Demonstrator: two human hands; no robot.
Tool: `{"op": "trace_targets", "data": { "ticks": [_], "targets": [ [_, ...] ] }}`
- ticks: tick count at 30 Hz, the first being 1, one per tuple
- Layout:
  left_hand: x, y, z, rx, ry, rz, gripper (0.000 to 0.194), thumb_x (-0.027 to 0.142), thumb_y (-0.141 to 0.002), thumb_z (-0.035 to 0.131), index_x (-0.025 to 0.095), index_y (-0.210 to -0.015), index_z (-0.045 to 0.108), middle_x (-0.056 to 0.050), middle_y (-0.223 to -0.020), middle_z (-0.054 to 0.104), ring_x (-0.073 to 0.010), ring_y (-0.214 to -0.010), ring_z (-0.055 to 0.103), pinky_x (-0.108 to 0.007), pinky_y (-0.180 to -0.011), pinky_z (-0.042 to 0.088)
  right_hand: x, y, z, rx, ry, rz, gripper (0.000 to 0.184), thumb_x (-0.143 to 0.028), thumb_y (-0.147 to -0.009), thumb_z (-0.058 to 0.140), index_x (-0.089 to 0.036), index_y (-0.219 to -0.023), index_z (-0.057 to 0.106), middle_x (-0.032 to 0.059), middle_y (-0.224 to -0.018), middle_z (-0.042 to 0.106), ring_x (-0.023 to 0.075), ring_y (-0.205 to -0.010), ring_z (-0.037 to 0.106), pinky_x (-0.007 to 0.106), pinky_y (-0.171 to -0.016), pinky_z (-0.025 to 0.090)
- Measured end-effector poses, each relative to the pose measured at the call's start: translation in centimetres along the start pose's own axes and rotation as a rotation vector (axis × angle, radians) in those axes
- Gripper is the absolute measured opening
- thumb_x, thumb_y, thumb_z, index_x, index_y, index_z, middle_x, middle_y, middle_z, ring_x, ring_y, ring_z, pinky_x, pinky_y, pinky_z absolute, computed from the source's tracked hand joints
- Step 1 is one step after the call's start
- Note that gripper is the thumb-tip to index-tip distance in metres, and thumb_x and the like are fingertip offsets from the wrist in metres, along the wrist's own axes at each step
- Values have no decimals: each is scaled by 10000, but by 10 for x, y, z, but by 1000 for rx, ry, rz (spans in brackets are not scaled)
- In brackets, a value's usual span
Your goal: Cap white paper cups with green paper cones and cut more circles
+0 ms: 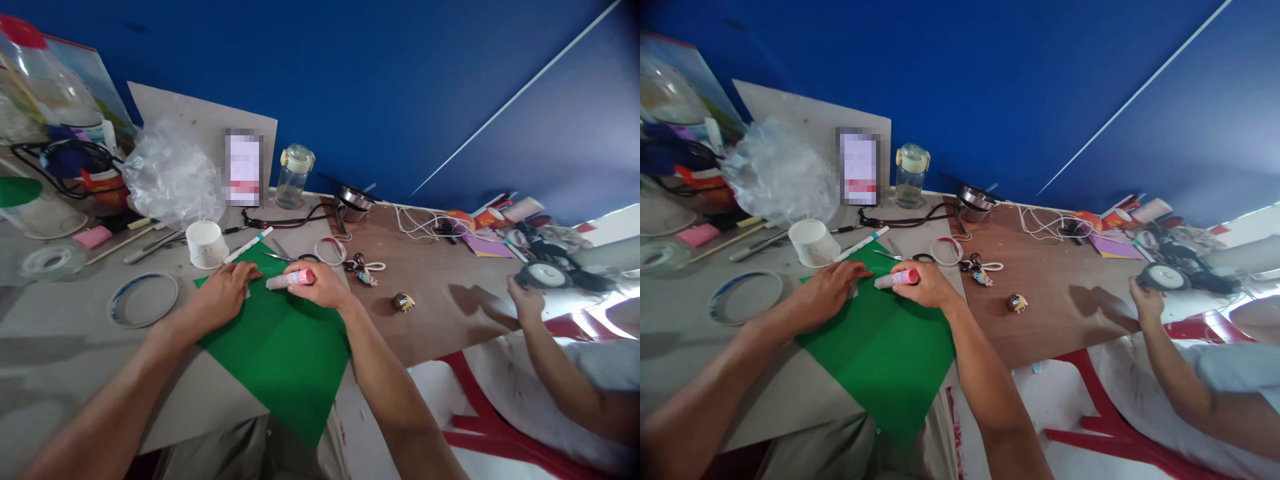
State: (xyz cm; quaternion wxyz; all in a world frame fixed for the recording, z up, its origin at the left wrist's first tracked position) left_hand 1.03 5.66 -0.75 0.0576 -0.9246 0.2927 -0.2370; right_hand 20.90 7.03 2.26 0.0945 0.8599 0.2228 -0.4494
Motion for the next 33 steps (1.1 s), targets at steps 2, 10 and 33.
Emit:
{"op": "trace_targets", "data": {
  "ticks": [2, 10, 33],
  "targets": [
    [0, 0, 0, -3, -14, -7, 343, 65, -906, 373, 158, -1203, 516, -169, -1149, 746, -305, -1091, 688, -461, -936, 547, -1, 1, -1, 8, 22, 1, 269, -249, -750, 716, -184, -1010, 738, 19, -906, 718, 152, -775, 599, 272, -754, 434],
    [0, -2, 2, -39, 38, -65, 297, 150, -937, 466, 160, -1226, 535, -156, -1183, 747, -326, -1170, 659, -507, -990, 509, -2, 1, 1, -44, -17, 7, 274, -241, -754, 706, -185, -1021, 732, 18, -926, 713, 148, -774, 588, 273, -752, 435],
    [0, -3, 7, -48, 1, -94, 504, 178, -898, 527, 196, -1400, 490, -103, -1229, 742, -322, -1225, 619, -503, -1034, 473, -9, 2, 5, -60, 57, -39, 244, -248, -753, 733, -200, -992, 748, 19, -906, 735, 158, -768, 615, 281, -761, 451]
  ]
}}
Point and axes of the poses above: each hand's wrist, its own y-axis away from the middle knuckle, its own z-axis out of the palm, x = y × z, the point moved 6 cm from there along -y, towards the middle knuckle
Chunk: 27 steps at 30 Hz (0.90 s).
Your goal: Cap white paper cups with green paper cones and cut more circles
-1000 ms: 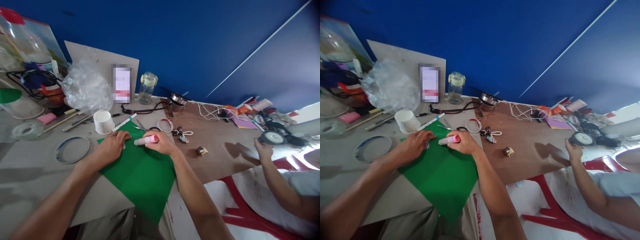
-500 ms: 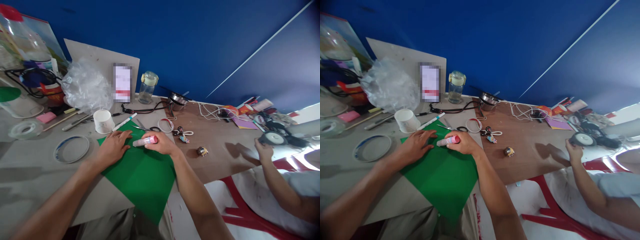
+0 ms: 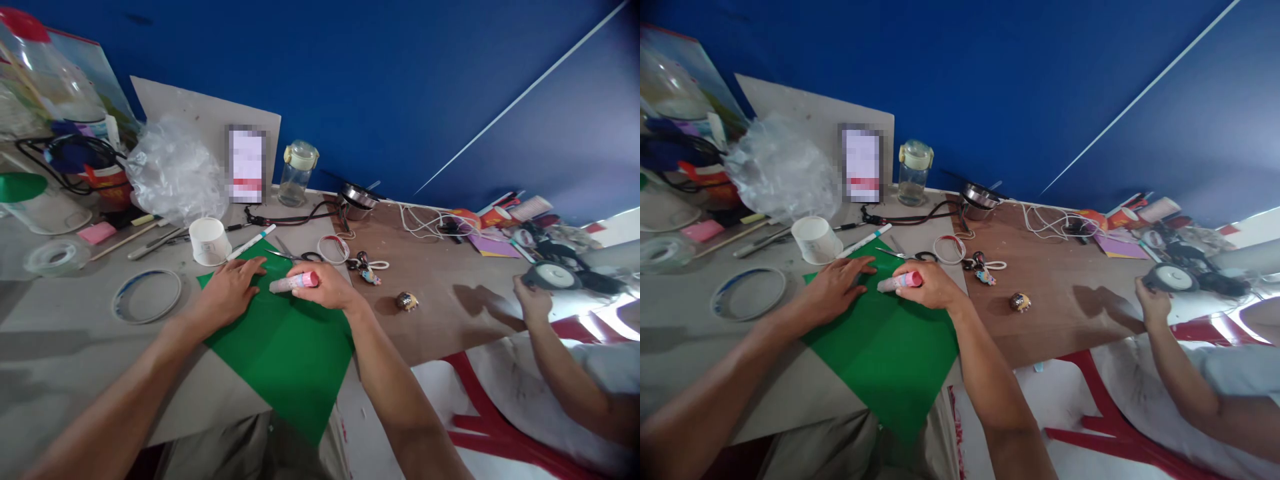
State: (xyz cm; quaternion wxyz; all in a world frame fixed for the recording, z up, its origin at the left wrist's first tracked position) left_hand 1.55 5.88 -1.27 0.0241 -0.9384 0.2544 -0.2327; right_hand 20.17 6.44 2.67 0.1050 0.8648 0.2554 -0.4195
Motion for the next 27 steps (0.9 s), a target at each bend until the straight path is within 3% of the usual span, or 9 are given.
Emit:
{"op": "trace_targets", "data": {
  "ticks": [27],
  "targets": [
    [2, 1, 0, -37, -9, -22, 522, 155, -910, 519, 171, -1429, 465, -100, -1261, 732, -318, -1262, 588, -505, -1067, 451, 1, 2, 0, 13, 44, 10, 225, -234, -771, 744, -203, -994, 745, 6, -864, 725, 147, -734, 610, 268, -723, 449]
  ]
}}
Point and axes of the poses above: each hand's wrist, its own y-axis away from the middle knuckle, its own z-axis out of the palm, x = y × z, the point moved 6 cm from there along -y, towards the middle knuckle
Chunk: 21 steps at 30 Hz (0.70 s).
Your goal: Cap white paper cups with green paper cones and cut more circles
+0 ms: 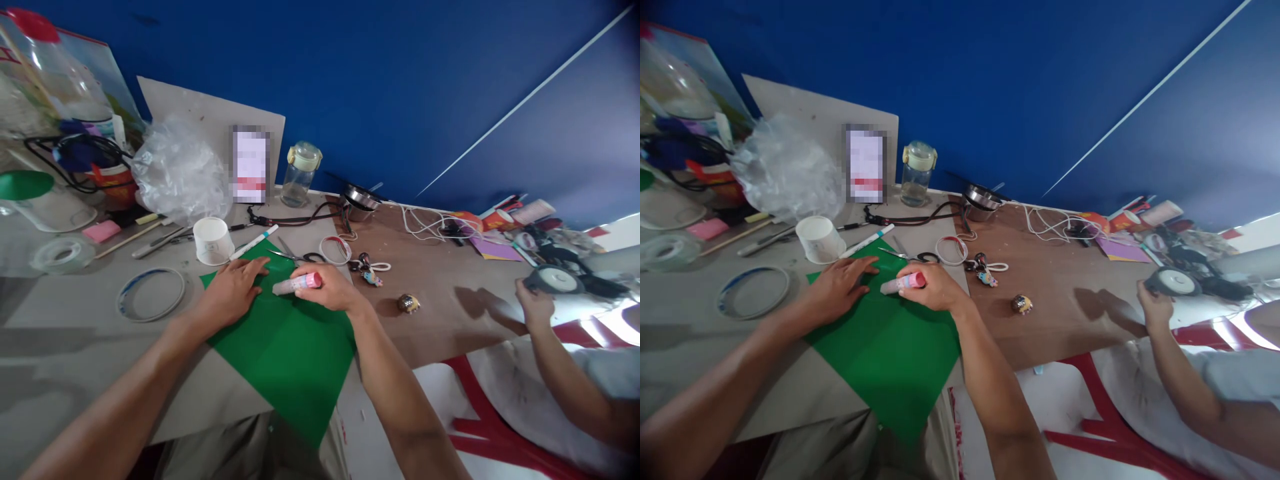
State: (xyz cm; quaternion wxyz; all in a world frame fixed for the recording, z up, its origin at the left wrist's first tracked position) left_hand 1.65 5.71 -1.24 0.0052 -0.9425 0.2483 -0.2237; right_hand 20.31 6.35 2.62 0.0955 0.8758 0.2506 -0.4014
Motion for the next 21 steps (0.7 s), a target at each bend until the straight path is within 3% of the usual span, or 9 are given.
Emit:
{"op": "trace_targets", "data": {
  "ticks": [2, 6, 10, 14, 21],
  "targets": [
    [0, 0, 0, -3, -3, -2, 526, 158, -906, 528, 176, -1428, 466, -98, -1261, 731, -314, -1257, 592, -501, -1071, 450, -1, 0, 2, -29, -8, -5, 219, -246, -776, 746, -214, -993, 746, 1, -863, 730, 148, -738, 618, 269, -724, 455],
    [-2, -1, 0, -4, -11, -7, 528, 170, -906, 537, 179, -1429, 467, -103, -1260, 730, -319, -1260, 593, -510, -1072, 446, 1, 0, -3, 45, 34, 19, 247, -228, -764, 742, -206, -1010, 743, 15, -909, 740, 155, -766, 622, 276, -742, 454],
    [-2, -1, 1, -12, 1, 1, 541, 155, -896, 543, 178, -1431, 465, -101, -1266, 726, -311, -1275, 587, -495, -1078, 444, -1, -1, 2, -12, -13, -2, 225, -249, -775, 739, -195, -993, 744, 10, -871, 733, 143, -722, 610, 268, -719, 453],
    [-2, -2, 0, -18, 8, -12, 540, 162, -905, 541, 160, -1439, 462, -104, -1270, 727, -322, -1277, 581, -513, -1080, 440, -1, -1, 0, 43, 35, 9, 229, -241, -769, 744, -192, -993, 743, 13, -855, 727, 147, -734, 604, 272, -729, 448],
    [-2, -2, 0, -19, 19, -2, 551, 158, -891, 536, 166, -1438, 468, -111, -1273, 725, -326, -1272, 588, -525, -1077, 441, -2, -3, 1, 21, 26, -14, 217, -253, -774, 739, -188, -980, 745, 17, -867, 730, 150, -752, 605, 277, -742, 441]
  ]
}}
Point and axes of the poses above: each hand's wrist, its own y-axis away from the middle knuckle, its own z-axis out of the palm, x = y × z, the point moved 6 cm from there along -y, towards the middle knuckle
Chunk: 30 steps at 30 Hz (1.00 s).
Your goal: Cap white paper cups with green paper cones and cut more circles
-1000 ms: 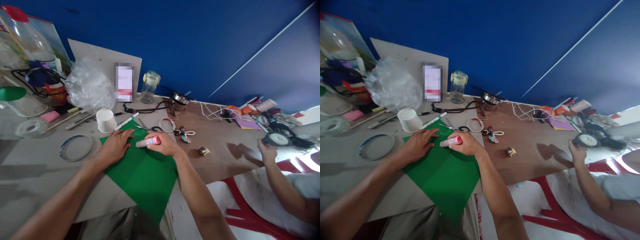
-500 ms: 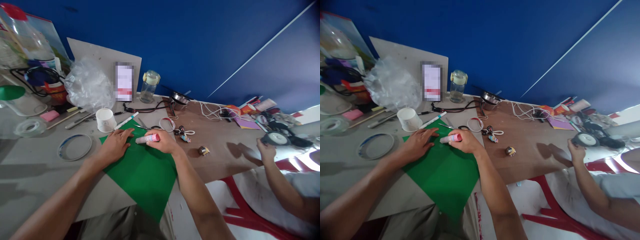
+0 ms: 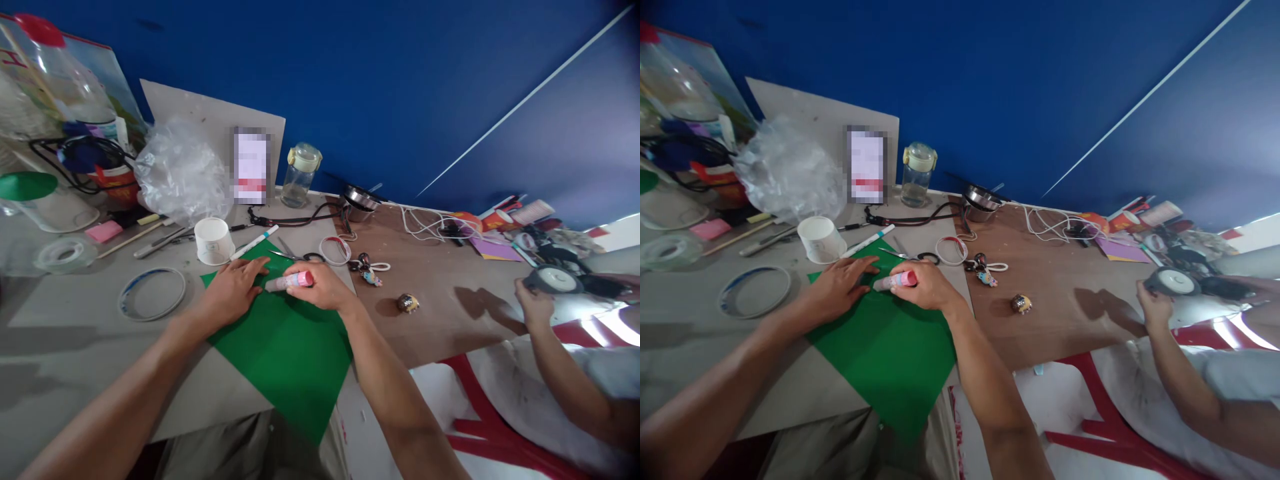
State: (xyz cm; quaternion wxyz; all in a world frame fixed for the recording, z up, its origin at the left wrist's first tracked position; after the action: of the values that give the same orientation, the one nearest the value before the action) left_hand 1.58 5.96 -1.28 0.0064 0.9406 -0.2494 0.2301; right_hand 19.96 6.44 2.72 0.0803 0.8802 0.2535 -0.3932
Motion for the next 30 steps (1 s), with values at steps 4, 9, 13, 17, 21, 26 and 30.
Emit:
{"op": "trace_targets", "data": {
  "ticks": [4, 9, 13, 17, 21, 26, 30],
  "targets": [
    [0, 0, 0, -4, -2, -6, 561, 158, -884, 543, 168, -1440, 464, -100, -1277, 724, -328, -1274, 584, -520, -1084, 438, 3, 1, -1, -5, -20, 35, 230, -241, -759, 744, -181, -981, 743, 15, -850, 722, 144, -715, 590, 270, -705, 436],
    [0, 0, 0, -9, -7, -13, 550, 162, -898, 533, 164, -1443, 456, -103, -1268, 728, -324, -1279, 581, -514, -1084, 439, 2, 1, -3, 22, 28, 9, 226, -238, -773, 740, -180, -991, 744, 27, -889, 738, 160, -780, 619, 288, -772, 446],
    [0, 0, 0, -18, -10, -5, 559, 160, -890, 534, 175, -1443, 451, -96, -1283, 721, -313, -1280, 582, -497, -1086, 444, 2, 1, -2, 8, 16, 17, 232, -238, -764, 750, -186, -990, 744, 17, -853, 730, 150, -732, 605, 273, -727, 444],
    [1, 0, 0, -22, -19, -13, 553, 171, -901, 513, 151, -1450, 444, -108, -1291, 718, -325, -1287, 571, -526, -1094, 433, -1, 0, -2, 11, 64, 6, 217, -242, -776, 745, -193, -987, 747, 18, -863, 736, 159, -774, 620, 287, -782, 442],
    [2, 0, -1, -23, -20, -11, 563, 175, -892, 514, 163, -1450, 445, -107, -1289, 719, -322, -1287, 574, -526, -1096, 431, 0, 1, -1, -11, 40, 44, 225, -242, -765, 754, -184, -982, 748, 13, -843, 733, 153, -738, 614, 277, -738, 437],
    [1, 1, -1, -19, -11, -17, 543, 194, -907, 504, 185, -1447, 453, -102, -1285, 721, -324, -1280, 583, -520, -1075, 447, -2, 0, -1, 6, 73, -1, 209, -237, -776, 738, -191, -979, 743, 18, -865, 740, 166, -777, 621, 298, -793, 442],
    [1, 1, -1, -9, -10, -11, 548, 184, -896, 523, 190, -1441, 462, -103, -1276, 723, -326, -1274, 587, -515, -1078, 445, 0, 1, 0, 3, 62, 6, 214, -237, -764, 754, -205, -975, 744, 8, -853, 737, 160, -742, 613, 295, -778, 447]
  ]
}}
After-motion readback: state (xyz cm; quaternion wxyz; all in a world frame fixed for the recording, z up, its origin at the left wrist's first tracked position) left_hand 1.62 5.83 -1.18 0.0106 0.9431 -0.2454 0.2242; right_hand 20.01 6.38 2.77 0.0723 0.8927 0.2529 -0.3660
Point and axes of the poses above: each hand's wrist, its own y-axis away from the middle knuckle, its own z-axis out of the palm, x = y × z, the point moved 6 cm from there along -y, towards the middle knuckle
